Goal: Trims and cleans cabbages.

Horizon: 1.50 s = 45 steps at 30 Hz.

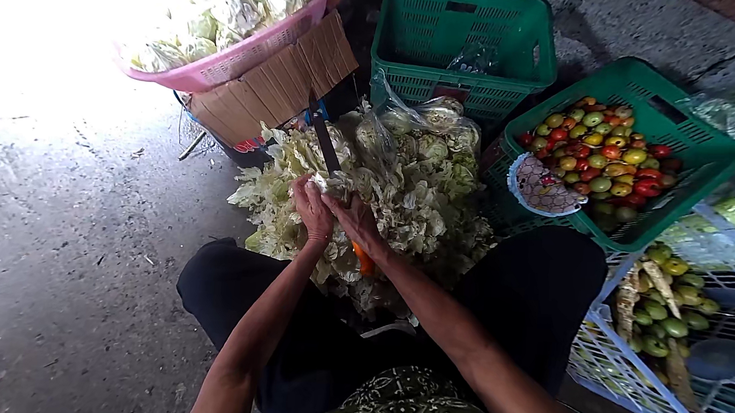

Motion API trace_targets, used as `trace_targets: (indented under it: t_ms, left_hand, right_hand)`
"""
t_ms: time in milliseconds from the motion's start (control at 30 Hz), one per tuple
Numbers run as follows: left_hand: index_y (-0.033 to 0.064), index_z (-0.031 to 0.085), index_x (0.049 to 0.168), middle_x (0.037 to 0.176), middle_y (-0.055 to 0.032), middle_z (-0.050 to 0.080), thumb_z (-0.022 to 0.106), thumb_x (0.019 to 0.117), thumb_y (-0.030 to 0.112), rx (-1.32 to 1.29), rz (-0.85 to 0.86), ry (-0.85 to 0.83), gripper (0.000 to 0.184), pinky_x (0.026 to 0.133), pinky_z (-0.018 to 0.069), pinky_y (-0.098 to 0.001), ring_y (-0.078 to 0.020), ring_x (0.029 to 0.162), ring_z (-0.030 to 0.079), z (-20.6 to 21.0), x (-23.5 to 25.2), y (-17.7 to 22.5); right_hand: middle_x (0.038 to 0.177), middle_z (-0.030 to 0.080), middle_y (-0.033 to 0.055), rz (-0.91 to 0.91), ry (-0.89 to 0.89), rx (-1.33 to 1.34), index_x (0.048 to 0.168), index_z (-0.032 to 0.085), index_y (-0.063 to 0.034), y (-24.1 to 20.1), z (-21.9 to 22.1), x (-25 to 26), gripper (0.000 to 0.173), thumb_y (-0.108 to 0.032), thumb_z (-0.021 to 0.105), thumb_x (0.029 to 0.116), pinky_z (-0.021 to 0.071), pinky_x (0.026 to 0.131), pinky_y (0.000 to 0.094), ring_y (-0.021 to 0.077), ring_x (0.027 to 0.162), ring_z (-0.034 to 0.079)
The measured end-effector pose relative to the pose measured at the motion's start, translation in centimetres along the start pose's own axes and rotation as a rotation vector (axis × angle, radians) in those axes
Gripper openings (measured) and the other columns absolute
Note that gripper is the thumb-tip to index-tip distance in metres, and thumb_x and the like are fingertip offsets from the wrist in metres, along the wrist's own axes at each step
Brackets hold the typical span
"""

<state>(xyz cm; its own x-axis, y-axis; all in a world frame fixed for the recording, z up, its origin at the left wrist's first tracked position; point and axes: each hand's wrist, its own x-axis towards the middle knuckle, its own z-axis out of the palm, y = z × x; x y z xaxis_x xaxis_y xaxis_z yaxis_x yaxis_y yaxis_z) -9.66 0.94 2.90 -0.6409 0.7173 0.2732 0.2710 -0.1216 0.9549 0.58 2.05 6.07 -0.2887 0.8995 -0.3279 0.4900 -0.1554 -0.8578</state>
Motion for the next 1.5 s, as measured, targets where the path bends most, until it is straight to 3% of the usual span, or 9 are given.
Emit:
trace_targets:
  t_ms: [400, 567, 667, 767, 900, 1100, 1200, 1300, 1500]
  left_hand:
    - [-0.0031, 0.053, 0.134, 0.104, -0.0211, 0.067, 0.032, 0.1102, 0.028, 0.215, 0.002, -0.110, 0.045, 0.086, 0.0518, -0.0501, -0.0290, 0.094, 0.067, -0.2, 0.1, -0.7]
    - [-0.0005, 0.053, 0.136, 0.112, -0.0184, 0.064, 0.030, 0.1107, 0.028, 0.010, -0.238, -0.173, 0.044, 0.089, 0.0515, -0.0469, -0.0243, 0.098, 0.063, -0.6, 1.6, -0.4]
    - [0.0051, 0.051, 0.137, 0.124, -0.0103, 0.062, 0.027, 0.1116, 0.032, -0.390, -0.435, -0.138, 0.044, 0.096, 0.0524, -0.0401, -0.0170, 0.110, 0.061, -1.4, 2.1, 0.2]
    - [0.0080, 0.055, 0.126, 0.115, -0.0078, 0.065, 0.023, 0.1114, 0.034, -0.599, -0.483, -0.115, 0.044, 0.092, 0.0536, -0.0420, -0.0175, 0.105, 0.063, -1.2, 2.9, 0.7]
    - [0.0089, 0.053, 0.126, 0.114, -0.0088, 0.064, 0.028, 0.1113, 0.039, -0.757, -0.607, -0.044, 0.042, 0.092, 0.0537, -0.0443, -0.0202, 0.104, 0.064, -0.5, 2.9, 1.1]
    - [0.0058, 0.041, 0.143, 0.127, -0.0190, 0.059, 0.032, 0.1117, 0.041, -0.755, -0.830, -0.232, 0.048, 0.087, 0.0589, -0.0490, -0.0313, 0.106, 0.066, -0.3, 3.3, 1.9]
    - [0.0067, 0.042, 0.148, 0.117, -0.0132, 0.068, 0.015, 0.1091, 0.056, -0.421, -0.749, -0.506, 0.069, 0.078, 0.0603, -0.0357, -0.0206, 0.088, 0.071, -0.4, 2.9, 2.3]
    - [0.0055, 0.052, 0.143, 0.116, -0.0130, 0.067, 0.028, 0.1120, 0.046, -0.134, -0.638, -0.575, 0.056, 0.075, 0.0586, -0.0366, -0.0208, 0.085, 0.070, -0.9, 3.5, 2.2]
    - [0.0119, 0.045, 0.150, 0.135, -0.0109, 0.060, 0.054, 0.1055, 0.034, -0.342, -0.590, -0.701, 0.050, 0.095, 0.0544, -0.0463, -0.0243, 0.116, 0.062, 0.8, 2.8, 1.5]
  right_hand:
    - [0.075, 0.062, 0.0134, 0.089, -0.062, -0.035, 0.091, 0.065, 0.0019, 0.1, -0.4, -0.1, 0.070, -0.065, 0.047, 0.1002, 0.0545, 0.065, 0.0438, 0.0241, 0.064, 0.062]
    - [0.059, 0.051, 0.0010, 0.182, -0.199, 0.447, 0.086, 0.057, -0.0049, 0.7, -1.6, 0.7, 0.064, -0.065, 0.044, 0.1013, 0.0470, 0.045, 0.0252, 0.0098, 0.045, 0.051]
    - [0.072, 0.055, 0.0094, 0.136, -0.067, 0.228, 0.096, 0.062, -0.0013, 0.7, -4.0, 0.7, 0.076, -0.073, 0.039, 0.0982, 0.0495, 0.054, 0.0362, 0.0192, 0.057, 0.053]
    - [0.111, 0.067, 0.0288, 0.140, -0.006, -0.231, 0.121, 0.063, 0.0059, 1.6, -6.2, 3.2, 0.084, -0.072, 0.045, 0.0970, 0.0515, 0.089, 0.0621, 0.0429, 0.103, 0.067]
    - [0.128, 0.063, 0.0302, 0.185, 0.062, -0.410, 0.146, 0.043, 0.0056, 4.7, -5.6, 5.1, 0.094, -0.071, 0.054, 0.0933, 0.0485, 0.100, 0.0607, 0.0444, 0.121, 0.062]
    - [0.161, 0.033, 0.0223, -0.409, 0.123, -0.113, 0.158, 0.032, -0.0043, 3.7, -4.5, 3.8, 0.099, -0.009, 0.087, 0.0759, 0.0376, 0.116, 0.0576, 0.0399, 0.147, 0.036]
    - [0.154, 0.045, 0.0215, -0.463, -0.019, 0.262, 0.156, 0.036, -0.0036, 2.0, -5.1, 2.8, 0.081, -0.004, 0.078, 0.0866, 0.0510, 0.104, 0.0483, 0.0322, 0.131, 0.056]
    - [0.133, 0.056, 0.0175, -0.159, -0.079, 0.652, 0.149, 0.040, -0.0121, 1.8, -6.5, 3.3, 0.048, -0.021, 0.055, 0.1047, 0.0582, 0.077, 0.0451, 0.0274, 0.099, 0.065]
    - [0.130, 0.057, 0.0152, 0.045, -0.085, 0.755, 0.148, 0.040, -0.0158, 1.7, -7.5, 2.5, 0.054, -0.051, 0.040, 0.1076, 0.0584, 0.075, 0.0433, 0.0277, 0.100, 0.065]
